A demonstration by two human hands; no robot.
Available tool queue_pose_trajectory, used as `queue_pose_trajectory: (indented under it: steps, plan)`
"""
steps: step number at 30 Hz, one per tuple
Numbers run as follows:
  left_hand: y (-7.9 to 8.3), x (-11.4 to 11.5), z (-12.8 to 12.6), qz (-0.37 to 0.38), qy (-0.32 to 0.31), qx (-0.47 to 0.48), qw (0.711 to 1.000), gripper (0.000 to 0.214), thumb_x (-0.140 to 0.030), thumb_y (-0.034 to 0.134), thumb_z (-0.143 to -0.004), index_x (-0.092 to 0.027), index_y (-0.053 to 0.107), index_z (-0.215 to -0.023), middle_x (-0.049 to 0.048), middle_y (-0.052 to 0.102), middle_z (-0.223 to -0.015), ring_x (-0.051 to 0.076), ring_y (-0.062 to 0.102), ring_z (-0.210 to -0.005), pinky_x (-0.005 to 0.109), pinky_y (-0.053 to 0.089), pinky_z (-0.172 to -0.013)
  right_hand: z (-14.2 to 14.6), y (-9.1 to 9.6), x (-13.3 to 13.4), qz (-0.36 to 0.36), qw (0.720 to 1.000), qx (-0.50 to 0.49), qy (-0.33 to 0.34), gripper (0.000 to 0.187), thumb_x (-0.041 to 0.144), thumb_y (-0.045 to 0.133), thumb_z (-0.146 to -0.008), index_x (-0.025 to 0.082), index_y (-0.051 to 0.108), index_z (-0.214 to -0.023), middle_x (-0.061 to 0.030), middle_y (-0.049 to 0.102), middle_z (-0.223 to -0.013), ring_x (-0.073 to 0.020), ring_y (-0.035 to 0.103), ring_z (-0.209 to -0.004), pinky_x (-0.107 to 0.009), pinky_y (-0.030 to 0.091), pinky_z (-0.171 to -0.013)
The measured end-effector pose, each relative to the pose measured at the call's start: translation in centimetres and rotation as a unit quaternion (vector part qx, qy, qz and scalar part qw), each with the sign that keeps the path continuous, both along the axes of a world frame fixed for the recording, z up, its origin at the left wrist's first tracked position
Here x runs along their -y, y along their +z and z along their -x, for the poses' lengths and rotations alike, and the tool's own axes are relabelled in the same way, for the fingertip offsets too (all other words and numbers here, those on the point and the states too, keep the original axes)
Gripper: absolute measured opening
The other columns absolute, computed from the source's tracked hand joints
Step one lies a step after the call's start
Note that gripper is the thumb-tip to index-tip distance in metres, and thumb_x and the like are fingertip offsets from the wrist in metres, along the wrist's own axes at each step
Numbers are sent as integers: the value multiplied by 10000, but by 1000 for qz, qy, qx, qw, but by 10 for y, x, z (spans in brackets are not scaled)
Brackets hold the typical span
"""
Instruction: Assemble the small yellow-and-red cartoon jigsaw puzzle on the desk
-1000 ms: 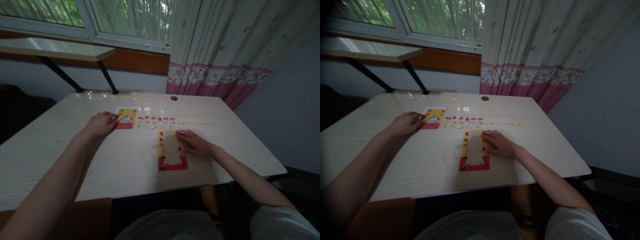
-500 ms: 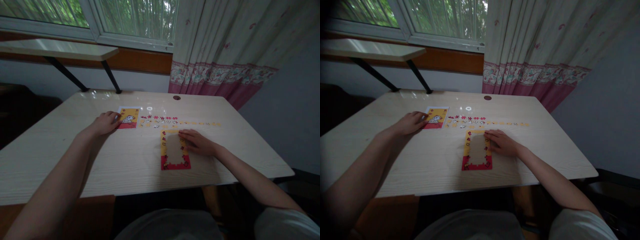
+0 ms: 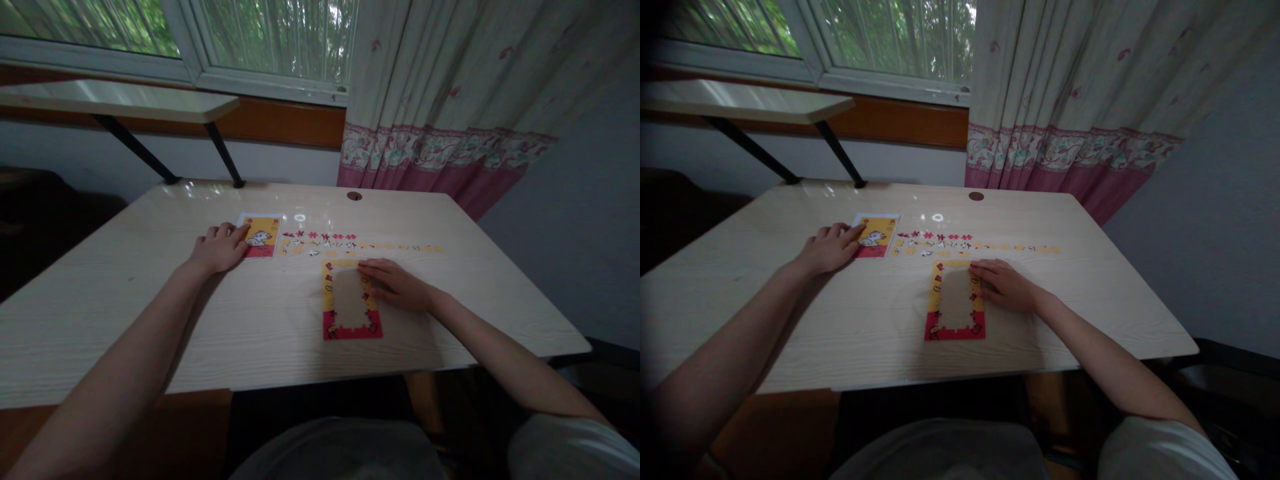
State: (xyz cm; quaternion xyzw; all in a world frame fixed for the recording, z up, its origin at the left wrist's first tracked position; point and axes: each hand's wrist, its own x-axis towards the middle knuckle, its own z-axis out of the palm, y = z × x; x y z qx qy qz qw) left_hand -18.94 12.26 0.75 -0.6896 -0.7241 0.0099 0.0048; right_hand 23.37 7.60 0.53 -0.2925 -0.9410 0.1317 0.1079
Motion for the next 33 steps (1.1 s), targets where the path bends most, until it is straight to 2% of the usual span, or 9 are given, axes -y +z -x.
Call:
queue_pose_trajectory:
  steps: [13, 33]
  plan:
    - [-6, 1, -8, -36, 22, 1, 999, 606, -478, 193, -891, -253, 298, -1444, 173, 396, -1361, 410, 397, -1194, 576, 357, -921, 1, -2, -1, -4, 1000, -18, -4, 474, 429, 388, -948, 216, 434, -1368, -120, 466, -1389, -245, 421, -1282, -482, 348, -1053]
    - [-6, 1, -7, -17, 29, 7, 999, 583, -476, 173, -918, -279, 257, -1460, 167, 367, -1376, 410, 362, -1218, 575, 319, -946, 3, 0, 0, 2, 1000, -17, -11, 474, 420, 410, -942, 217, 434, -1370, -122, 472, -1386, -240, 422, -1286, -470, 339, -1066]
